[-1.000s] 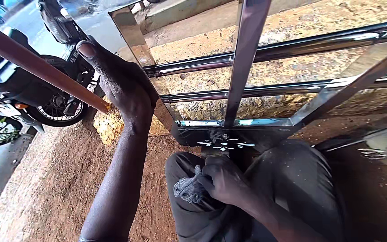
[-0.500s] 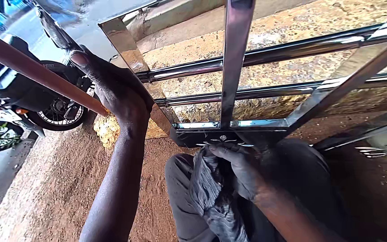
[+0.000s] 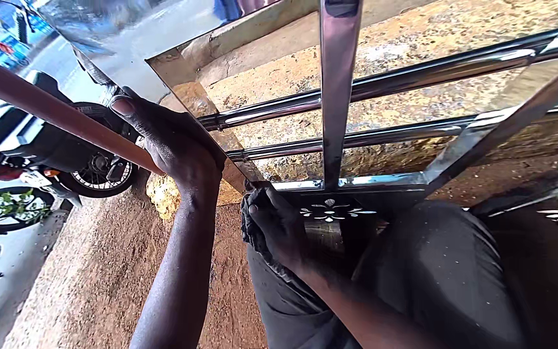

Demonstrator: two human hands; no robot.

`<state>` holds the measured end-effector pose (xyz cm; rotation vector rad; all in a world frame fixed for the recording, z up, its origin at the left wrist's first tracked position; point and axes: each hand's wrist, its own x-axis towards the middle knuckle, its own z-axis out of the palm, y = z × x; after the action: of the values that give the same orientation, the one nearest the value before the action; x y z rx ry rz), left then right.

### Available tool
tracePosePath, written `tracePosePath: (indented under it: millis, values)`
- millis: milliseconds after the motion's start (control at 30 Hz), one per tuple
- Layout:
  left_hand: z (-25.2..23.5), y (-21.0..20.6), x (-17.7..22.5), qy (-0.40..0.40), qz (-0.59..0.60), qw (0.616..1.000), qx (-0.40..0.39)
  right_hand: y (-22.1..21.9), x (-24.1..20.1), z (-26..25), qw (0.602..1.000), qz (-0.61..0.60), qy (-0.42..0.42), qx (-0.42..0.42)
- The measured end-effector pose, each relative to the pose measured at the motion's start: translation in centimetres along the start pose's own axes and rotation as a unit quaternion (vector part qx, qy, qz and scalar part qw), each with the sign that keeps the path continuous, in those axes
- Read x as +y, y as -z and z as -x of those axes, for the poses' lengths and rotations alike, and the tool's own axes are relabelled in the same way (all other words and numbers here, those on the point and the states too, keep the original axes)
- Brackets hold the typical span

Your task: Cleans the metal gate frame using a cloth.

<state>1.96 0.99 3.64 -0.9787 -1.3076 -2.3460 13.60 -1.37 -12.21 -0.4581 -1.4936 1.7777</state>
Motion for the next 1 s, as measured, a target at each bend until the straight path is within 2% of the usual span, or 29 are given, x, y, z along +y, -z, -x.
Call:
tracePosePath:
  millis: [100, 233, 367, 467, 700, 833, 1000]
  values:
    - [-0.1, 0.1, -0.1, 0.004, -0.006, 1.000, 0.013, -0.2, 1.4, 0.1, 0.997, 0.000, -0.046, -0.066]
    - [-0.2, -0.1, -0.4, -0.013, 0.003, 1.000, 0.007, -0.9, 1.9, -1.1, 0.999, -0.019, -0.007, -0.038]
    - [-0.2, -0.3, -0.5, -0.010, 0.005, 1.000, 0.018, -0.8, 1.9, -1.2, 0.999, 0.028, 0.004, -0.020]
    - [-0.4, 0.1, -0.7, -0.017, -0.008, 1.000, -0.005, -0.3, 2.5, -0.5, 0.998, 0.068, -0.001, -0.012]
    - [-0.2, 0.0, -0.6, -0.023, -0.004, 1.000, -0.008, -0.4, 0.8, -1.2, 0.999, 0.036, 0.010, -0.028]
    - [-0.3, 0.2, -0.7, -0.013, 0.016, 1.000, -0.020, 0.3, 1.4, -0.2, 0.997, 0.071, -0.005, -0.027]
    - [0.0, 0.0, -0.6, -0.011, -0.011, 1.000, 0.002, 0.3, 0.4, -1.1, 0.997, 0.065, -0.010, -0.041]
